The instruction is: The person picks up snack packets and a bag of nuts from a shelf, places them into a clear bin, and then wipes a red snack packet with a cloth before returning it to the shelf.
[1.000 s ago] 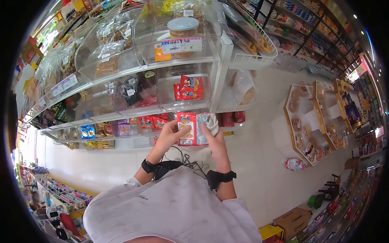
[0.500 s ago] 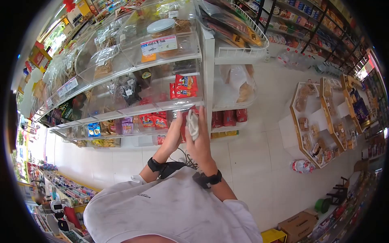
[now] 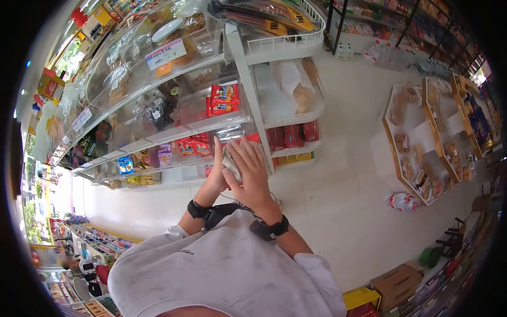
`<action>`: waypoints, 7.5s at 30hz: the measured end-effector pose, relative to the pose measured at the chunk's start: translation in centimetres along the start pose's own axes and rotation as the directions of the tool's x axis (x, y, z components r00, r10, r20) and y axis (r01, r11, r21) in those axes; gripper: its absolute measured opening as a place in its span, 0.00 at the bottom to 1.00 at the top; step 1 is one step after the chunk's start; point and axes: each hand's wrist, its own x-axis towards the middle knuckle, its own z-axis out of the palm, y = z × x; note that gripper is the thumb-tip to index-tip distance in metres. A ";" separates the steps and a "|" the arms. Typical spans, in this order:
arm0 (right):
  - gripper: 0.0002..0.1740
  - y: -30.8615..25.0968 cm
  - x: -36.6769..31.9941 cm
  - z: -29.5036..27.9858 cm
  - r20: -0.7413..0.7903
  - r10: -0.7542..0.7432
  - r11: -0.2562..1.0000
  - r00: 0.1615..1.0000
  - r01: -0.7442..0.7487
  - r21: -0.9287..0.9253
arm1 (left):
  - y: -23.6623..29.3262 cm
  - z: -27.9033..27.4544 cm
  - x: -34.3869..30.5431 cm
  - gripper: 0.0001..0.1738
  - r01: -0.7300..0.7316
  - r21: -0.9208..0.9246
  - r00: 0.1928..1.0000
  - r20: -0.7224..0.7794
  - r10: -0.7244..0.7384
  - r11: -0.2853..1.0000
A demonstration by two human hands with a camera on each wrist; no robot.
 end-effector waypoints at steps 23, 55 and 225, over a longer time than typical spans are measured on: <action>0.21 3.2 -2.1 1.1 -0.002 0.221 0.911 0.975 -0.206 0.358 | 3.9 -3.4 -0.3 0.36 -0.147 -0.386 0.982 -0.170 0.086 0.911; 0.19 -9.3 9.3 24.0 0.040 0.635 0.711 0.772 -0.604 0.361 | 16.7 -26.1 -12.5 0.35 -0.342 0.346 0.829 -0.326 0.454 0.874; 0.24 -18.5 13.1 35.2 0.387 -0.330 0.944 0.861 0.291 0.158 | 21.5 -29.0 -19.5 0.36 -0.768 -0.296 0.637 -0.441 0.633 0.568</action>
